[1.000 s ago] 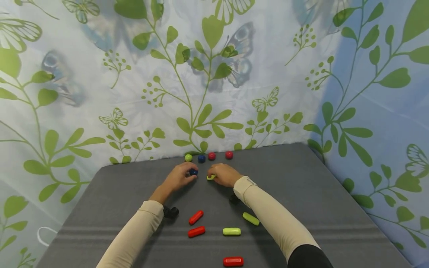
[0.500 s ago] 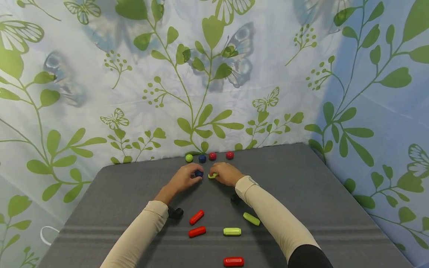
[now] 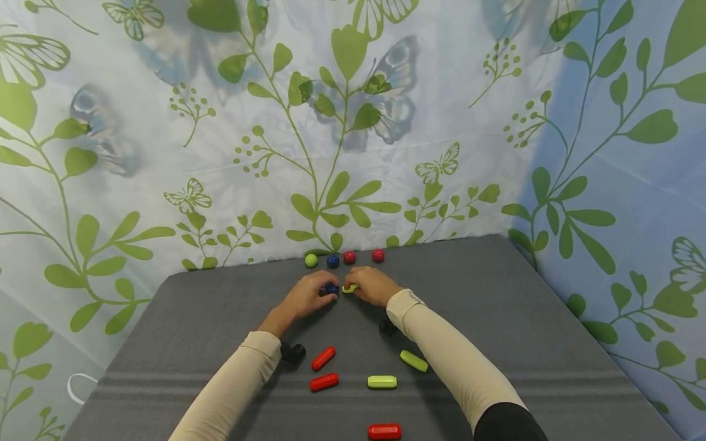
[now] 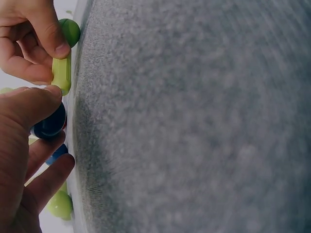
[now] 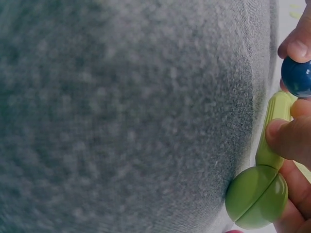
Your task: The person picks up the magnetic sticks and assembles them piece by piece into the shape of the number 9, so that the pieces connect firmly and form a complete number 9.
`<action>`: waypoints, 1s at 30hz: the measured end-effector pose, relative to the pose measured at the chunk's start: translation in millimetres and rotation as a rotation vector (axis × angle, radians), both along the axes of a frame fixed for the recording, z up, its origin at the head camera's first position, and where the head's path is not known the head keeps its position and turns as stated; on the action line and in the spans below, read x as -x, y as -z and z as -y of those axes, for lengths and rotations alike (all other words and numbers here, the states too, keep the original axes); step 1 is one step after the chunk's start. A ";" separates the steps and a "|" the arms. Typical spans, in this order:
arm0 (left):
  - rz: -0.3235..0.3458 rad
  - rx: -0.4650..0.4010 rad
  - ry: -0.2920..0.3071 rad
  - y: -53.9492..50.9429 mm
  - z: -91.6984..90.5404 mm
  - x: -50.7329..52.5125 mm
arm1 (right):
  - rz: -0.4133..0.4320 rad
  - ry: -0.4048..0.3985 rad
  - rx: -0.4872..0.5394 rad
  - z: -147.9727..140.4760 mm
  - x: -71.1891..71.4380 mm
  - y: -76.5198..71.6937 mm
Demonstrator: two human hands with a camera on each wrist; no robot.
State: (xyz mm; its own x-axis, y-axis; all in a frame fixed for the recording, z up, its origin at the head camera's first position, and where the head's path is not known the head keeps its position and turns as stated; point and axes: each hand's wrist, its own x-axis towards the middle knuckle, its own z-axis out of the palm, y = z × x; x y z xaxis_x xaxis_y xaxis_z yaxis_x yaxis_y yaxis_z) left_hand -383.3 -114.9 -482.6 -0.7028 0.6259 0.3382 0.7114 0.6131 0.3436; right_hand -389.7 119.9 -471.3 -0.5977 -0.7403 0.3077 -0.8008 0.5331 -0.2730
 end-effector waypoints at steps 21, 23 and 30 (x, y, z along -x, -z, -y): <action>0.034 0.029 0.013 1.9 -3.6 1.1 | 0.031 0.010 0.006 0.1 -3.3 -3.9; 0.026 0.026 0.014 2.1 -3.4 1.0 | 0.032 0.007 0.009 0.2 -2.7 -3.6; 0.015 0.011 0.015 1.5 -2.9 -0.6 | 0.028 -0.001 0.019 0.8 -1.6 -2.5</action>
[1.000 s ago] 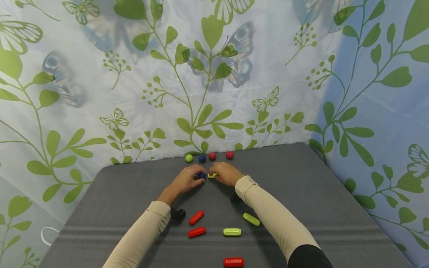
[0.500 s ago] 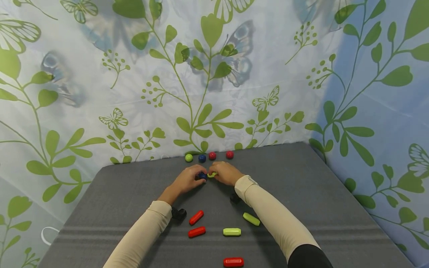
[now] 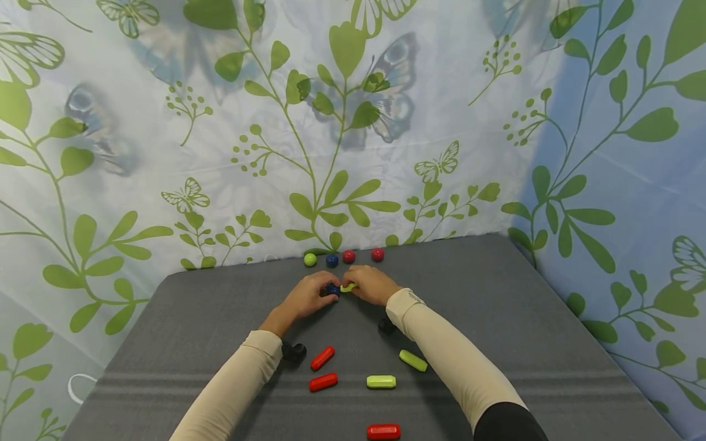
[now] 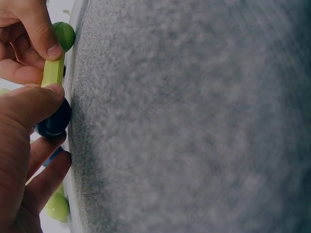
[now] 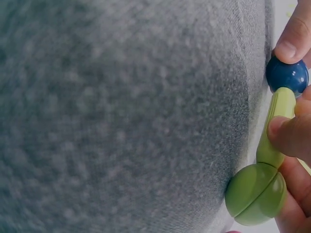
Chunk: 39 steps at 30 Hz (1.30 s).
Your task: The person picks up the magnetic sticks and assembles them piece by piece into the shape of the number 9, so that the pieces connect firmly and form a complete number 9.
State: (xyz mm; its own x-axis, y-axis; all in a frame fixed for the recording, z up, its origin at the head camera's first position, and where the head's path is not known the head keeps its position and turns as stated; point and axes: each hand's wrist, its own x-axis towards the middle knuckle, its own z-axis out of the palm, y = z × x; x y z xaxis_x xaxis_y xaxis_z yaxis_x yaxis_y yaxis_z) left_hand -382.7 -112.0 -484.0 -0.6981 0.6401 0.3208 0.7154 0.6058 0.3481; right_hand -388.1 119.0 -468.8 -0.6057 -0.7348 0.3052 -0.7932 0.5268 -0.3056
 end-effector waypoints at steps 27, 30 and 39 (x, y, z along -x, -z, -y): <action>-0.031 -0.091 -0.064 -1.4 15.5 -9.5 | 0.015 0.027 -0.012 4.0 -2.2 -2.2; -0.042 -0.102 -0.067 -3.4 21.5 -10.7 | 0.014 0.030 -0.016 4.1 -1.8 -4.1; -0.098 -0.093 -0.033 -12.0 33.5 -29.0 | 0.002 0.046 -0.028 2.7 -1.4 -4.6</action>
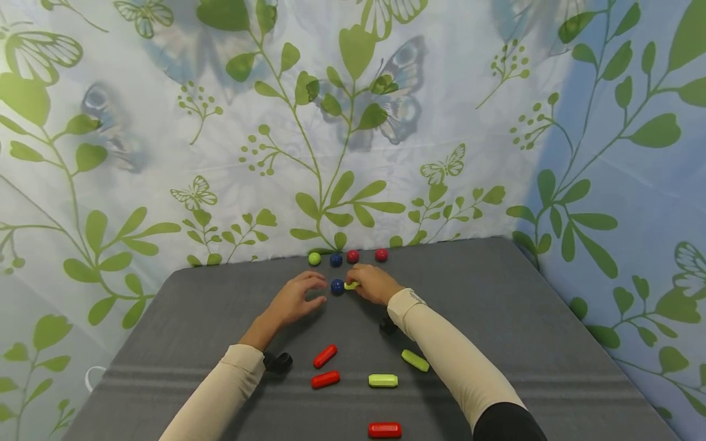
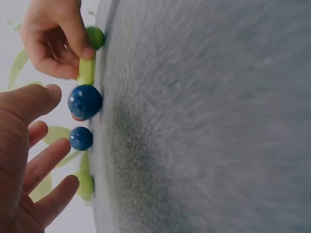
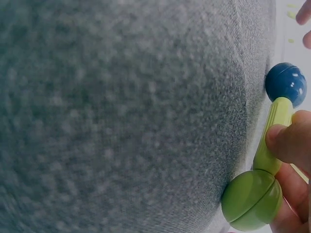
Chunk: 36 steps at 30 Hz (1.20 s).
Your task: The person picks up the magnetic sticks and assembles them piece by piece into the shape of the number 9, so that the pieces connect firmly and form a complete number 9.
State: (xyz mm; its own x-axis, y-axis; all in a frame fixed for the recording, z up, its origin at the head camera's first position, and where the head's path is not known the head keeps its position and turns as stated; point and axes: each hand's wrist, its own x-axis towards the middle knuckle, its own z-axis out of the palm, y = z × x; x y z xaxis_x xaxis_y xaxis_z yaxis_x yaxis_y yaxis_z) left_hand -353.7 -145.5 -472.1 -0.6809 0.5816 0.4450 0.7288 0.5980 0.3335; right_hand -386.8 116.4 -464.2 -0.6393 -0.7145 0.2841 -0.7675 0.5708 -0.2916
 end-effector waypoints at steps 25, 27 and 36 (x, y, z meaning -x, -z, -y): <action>0.202 0.094 0.052 -0.7 -13.3 -103.5 | -0.010 0.032 -0.006 0.0 -4.4 5.8; 0.192 0.093 0.053 2.0 -13.3 -104.2 | -0.004 0.038 -0.008 -0.4 -5.0 6.6; 0.151 0.079 0.046 7.3 -13.5 -103.2 | -0.016 0.031 0.006 0.0 -3.9 7.6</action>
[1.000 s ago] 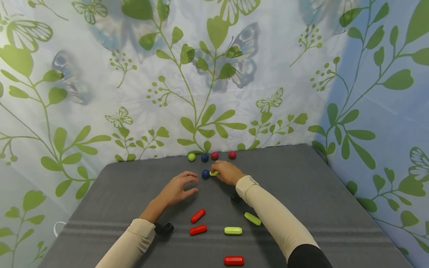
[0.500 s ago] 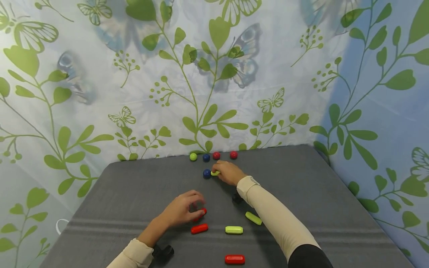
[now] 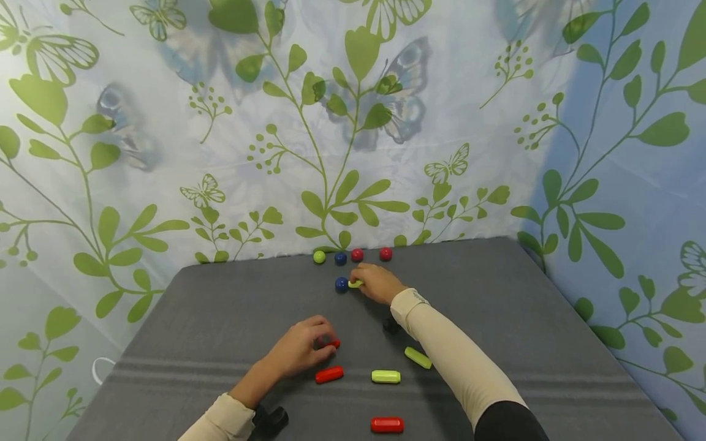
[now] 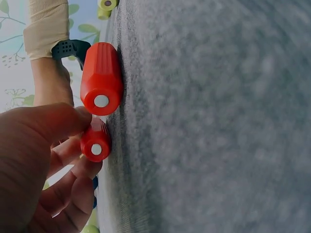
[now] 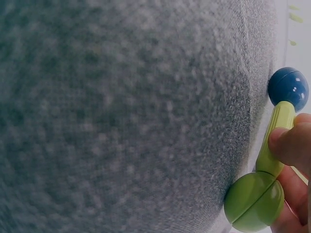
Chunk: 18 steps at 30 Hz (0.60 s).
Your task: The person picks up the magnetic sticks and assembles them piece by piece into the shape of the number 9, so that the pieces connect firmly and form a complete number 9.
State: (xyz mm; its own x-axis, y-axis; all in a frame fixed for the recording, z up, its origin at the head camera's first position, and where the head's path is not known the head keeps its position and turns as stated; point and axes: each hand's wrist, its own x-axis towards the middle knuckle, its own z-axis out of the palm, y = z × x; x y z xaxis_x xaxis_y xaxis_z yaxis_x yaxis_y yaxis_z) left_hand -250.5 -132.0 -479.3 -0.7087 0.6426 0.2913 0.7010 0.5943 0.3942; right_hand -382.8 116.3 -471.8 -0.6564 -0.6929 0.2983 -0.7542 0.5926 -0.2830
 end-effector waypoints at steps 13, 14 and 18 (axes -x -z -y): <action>-0.036 0.027 -0.006 -2.0 3.4 -2.8 | -0.013 -0.003 -0.004 -0.7 1.3 -2.5; -0.037 0.025 -0.004 -2.0 3.3 -3.0 | -0.014 -0.002 -0.006 -0.7 1.6 -1.9; -0.040 0.026 0.003 -1.1 3.0 -3.8 | -0.014 -0.003 -0.004 -0.6 2.3 1.0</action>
State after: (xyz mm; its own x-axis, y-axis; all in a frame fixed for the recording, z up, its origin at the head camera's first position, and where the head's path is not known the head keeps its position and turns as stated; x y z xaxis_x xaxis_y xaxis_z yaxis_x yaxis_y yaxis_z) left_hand -246.7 -135.0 -478.2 -0.6945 0.6527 0.3027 0.7180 0.6015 0.3502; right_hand -385.2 117.0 -472.8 -0.6502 -0.6960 0.3047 -0.7597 0.5918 -0.2694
